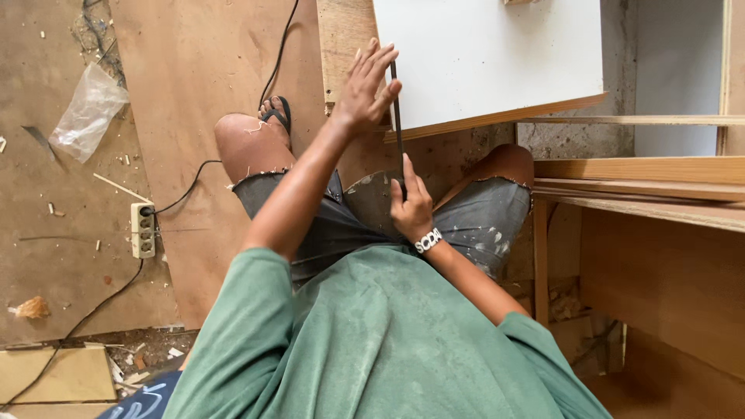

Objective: The person sands the edges of a wooden cabinet piece using a hand file and a handheld sander.

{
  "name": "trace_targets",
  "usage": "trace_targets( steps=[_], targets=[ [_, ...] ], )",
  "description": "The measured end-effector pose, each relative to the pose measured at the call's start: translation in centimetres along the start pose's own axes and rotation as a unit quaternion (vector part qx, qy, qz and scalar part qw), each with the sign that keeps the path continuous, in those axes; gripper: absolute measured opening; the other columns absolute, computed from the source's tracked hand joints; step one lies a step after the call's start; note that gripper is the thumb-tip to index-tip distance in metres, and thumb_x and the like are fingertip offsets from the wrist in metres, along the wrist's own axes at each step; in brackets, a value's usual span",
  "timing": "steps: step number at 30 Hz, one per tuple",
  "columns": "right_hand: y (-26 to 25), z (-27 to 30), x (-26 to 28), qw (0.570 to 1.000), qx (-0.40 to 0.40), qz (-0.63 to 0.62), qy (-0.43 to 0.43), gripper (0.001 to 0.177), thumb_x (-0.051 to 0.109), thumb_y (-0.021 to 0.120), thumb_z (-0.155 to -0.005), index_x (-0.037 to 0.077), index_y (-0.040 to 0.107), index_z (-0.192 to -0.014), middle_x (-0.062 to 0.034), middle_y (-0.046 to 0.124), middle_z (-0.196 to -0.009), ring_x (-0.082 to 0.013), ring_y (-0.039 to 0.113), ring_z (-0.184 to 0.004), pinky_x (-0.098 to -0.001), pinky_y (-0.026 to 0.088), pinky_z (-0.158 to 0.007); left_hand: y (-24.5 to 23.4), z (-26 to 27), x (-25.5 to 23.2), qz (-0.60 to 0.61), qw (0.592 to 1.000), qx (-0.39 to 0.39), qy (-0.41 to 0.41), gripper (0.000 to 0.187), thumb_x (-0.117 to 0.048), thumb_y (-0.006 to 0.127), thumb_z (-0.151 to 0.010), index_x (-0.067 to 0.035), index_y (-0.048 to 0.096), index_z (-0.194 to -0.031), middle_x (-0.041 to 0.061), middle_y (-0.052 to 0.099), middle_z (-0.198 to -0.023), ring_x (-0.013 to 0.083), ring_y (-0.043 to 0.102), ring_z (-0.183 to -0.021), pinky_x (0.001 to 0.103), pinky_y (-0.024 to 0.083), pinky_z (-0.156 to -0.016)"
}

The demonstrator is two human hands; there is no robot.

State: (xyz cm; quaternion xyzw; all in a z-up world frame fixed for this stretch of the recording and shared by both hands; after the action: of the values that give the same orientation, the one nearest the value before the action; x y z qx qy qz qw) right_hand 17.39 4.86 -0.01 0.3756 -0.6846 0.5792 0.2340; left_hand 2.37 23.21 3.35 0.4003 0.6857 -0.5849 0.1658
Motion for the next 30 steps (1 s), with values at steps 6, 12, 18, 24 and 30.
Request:
trace_targets(
  steps=[6,12,18,24,30],
  targets=[
    [1.6,0.0,-0.2,0.998,-0.032,0.05,-0.031,0.057,0.017,0.057,-0.109,0.013,0.036,-0.161,-0.0108,0.056,-0.09,-0.0278,0.052,-0.069,-0.0425,0.051,-0.068,-0.5,-1.2,2.3,0.08,0.99,0.117,-0.012,0.07,-0.058,0.028,-0.108,-0.01,0.033,-0.158,0.024,0.037,-0.163,0.0363,0.025,-0.156,0.055,0.013,-0.127],
    [2.2,0.2,-1.0,0.997,-0.02,0.067,-0.035,0.054,0.02,0.054,-0.112,0.017,0.035,-0.162,-0.0078,0.051,-0.087,-0.0261,0.05,-0.068,-0.0423,0.051,-0.065,-1.3,-1.4,1.9,0.088,0.99,0.1,0.04,0.054,-0.049,0.039,-0.111,-0.012,0.049,-0.15,0.014,0.048,-0.158,0.0344,0.032,-0.153,0.055,0.02,-0.125],
    [2.4,0.3,-1.1,0.995,-0.027,0.077,-0.051,0.055,0.016,0.057,-0.111,0.018,0.036,-0.162,-0.0053,0.047,-0.085,-0.0233,0.047,-0.07,-0.04,0.051,-0.063,-1.3,-1.5,2.1,0.088,0.99,0.099,0.041,0.052,-0.049,0.039,-0.111,-0.012,0.054,-0.145,0.011,0.05,-0.156,0.0329,0.034,-0.152,0.055,0.023,-0.124],
    [3.0,0.7,-2.0,0.999,-0.002,0.046,-0.022,0.055,0.019,0.056,-0.111,0.021,0.035,-0.162,-0.0067,0.048,-0.089,-0.0249,0.049,-0.068,-0.0415,0.052,-0.065,-1.8,-2.1,2.1,0.064,0.988,0.109,0.092,0.048,-0.042,0.047,-0.112,-0.008,0.057,-0.144,0.017,0.048,-0.157,0.0345,0.036,-0.15,0.052,0.031,-0.119],
    [2.6,0.4,-1.2,0.999,-0.019,0.037,-0.034,0.057,0.011,0.058,-0.11,0.018,0.036,-0.162,-0.0053,0.047,-0.086,-0.0218,0.049,-0.073,-0.0377,0.053,-0.065,-1.5,-2.7,2.5,0.024,0.984,0.156,0.084,0.061,-0.052,0.041,-0.111,-0.011,0.046,-0.156,0.014,0.039,-0.163,0.0331,0.021,-0.155,0.054,0.019,-0.127]
  ],
)
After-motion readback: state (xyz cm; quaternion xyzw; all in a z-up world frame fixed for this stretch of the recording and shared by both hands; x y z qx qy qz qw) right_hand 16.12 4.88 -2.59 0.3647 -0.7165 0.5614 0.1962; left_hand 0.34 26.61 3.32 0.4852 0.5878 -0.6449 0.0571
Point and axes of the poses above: each hand's wrist, its own z-axis away from the middle knuckle, its own y-axis out of the palm, x = y × z, the point moved 6 cm from there along -z, towards the middle knuckle
